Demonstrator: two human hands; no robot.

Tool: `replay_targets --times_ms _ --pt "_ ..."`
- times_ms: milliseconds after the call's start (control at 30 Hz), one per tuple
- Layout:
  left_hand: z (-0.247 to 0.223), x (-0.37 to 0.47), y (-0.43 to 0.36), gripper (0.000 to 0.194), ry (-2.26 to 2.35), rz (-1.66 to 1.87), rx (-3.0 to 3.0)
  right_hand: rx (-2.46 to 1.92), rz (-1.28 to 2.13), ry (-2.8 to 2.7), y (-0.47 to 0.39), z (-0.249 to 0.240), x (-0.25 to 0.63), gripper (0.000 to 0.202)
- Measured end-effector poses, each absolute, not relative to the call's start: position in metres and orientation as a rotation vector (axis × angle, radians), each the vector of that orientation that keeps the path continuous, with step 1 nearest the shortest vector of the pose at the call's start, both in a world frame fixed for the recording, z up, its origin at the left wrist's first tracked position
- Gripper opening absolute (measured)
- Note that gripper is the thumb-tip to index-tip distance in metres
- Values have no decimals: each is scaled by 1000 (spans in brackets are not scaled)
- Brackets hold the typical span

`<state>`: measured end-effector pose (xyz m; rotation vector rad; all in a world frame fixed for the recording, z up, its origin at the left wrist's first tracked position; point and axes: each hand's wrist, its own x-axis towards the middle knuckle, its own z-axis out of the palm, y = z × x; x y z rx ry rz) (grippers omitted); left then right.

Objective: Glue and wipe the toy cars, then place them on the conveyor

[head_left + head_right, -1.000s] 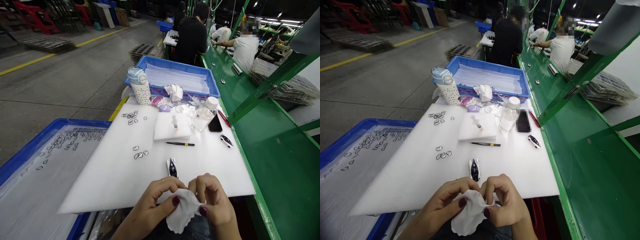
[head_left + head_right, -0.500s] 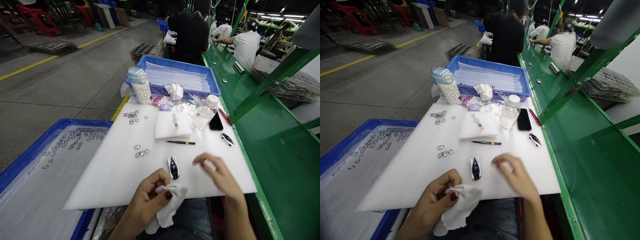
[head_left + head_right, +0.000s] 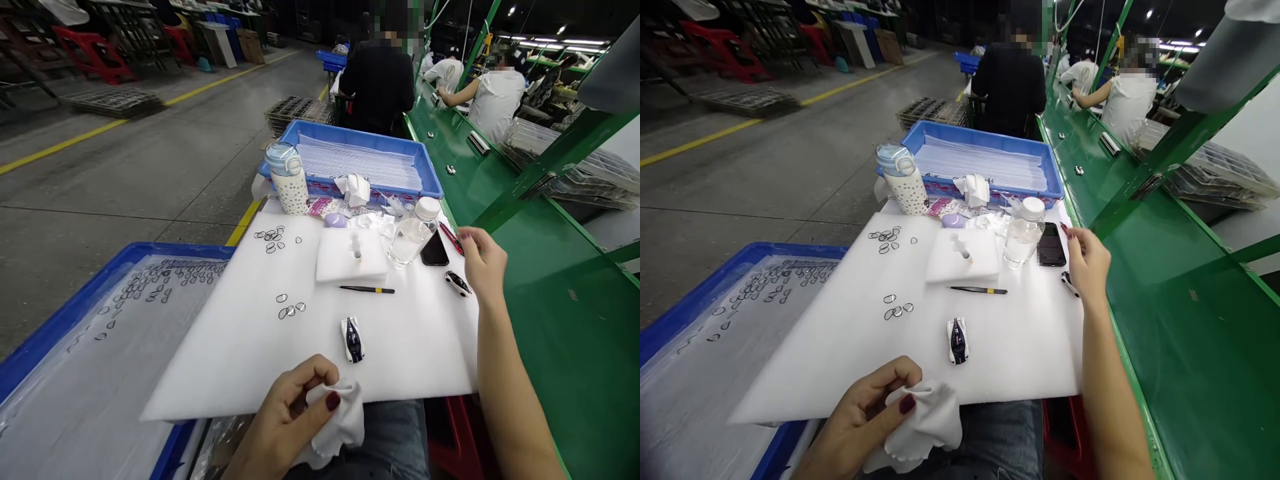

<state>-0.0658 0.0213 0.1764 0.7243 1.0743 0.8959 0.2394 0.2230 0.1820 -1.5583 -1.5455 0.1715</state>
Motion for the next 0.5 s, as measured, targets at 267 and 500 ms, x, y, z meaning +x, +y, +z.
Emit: replay_targets --times_ms 267,500 --pt "165 -43 44 44 802 702 1041 -1014 1599 -1584 61 156 154 46" --pt "164 -45 43 43 864 731 1001 -968 1852 -1308 54 140 146 49"
